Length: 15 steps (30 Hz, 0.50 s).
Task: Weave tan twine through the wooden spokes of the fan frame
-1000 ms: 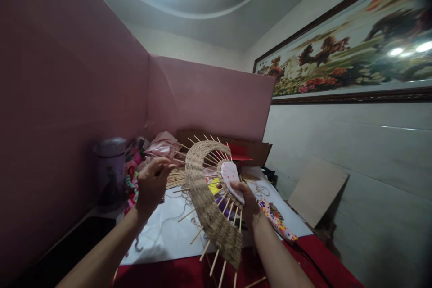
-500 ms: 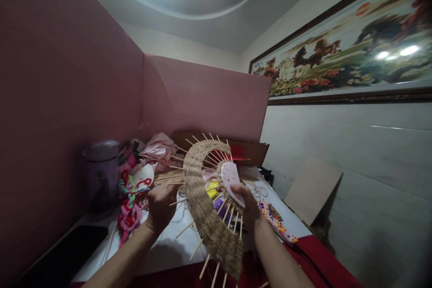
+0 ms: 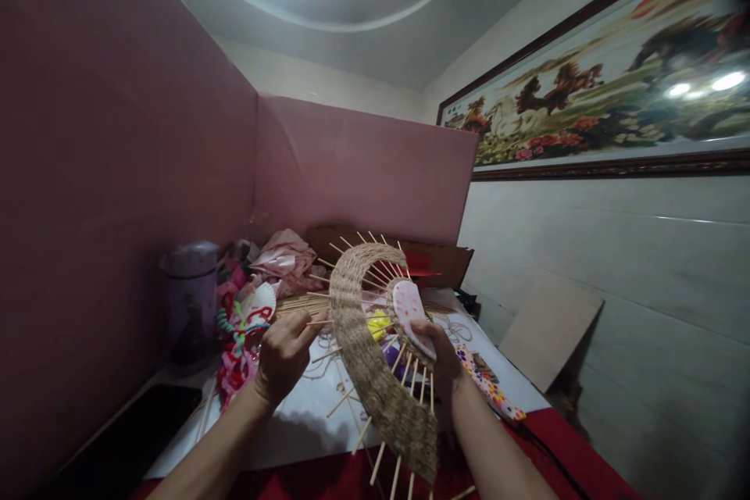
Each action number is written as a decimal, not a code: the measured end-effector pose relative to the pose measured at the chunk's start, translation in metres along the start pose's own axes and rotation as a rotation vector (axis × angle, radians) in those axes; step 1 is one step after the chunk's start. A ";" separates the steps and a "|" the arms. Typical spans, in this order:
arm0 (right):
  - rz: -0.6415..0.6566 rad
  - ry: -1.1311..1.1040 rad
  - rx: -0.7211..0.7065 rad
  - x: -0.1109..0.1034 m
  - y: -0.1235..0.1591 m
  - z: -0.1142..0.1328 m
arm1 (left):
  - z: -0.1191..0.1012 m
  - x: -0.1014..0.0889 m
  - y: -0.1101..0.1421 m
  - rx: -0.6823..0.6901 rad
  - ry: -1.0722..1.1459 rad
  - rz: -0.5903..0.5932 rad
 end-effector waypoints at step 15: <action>-0.111 -0.043 0.003 -0.002 0.002 -0.001 | -0.001 0.007 0.008 0.126 -0.063 0.024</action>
Point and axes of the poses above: each hand's wrist, its own y-axis away from the middle knuckle, its own x-axis out of the palm, z = x × y, the point moved 4 cm from there along -y, towards the middle knuckle, and after that the axes turned 15 degrees about -x, right-handed, at the moved point
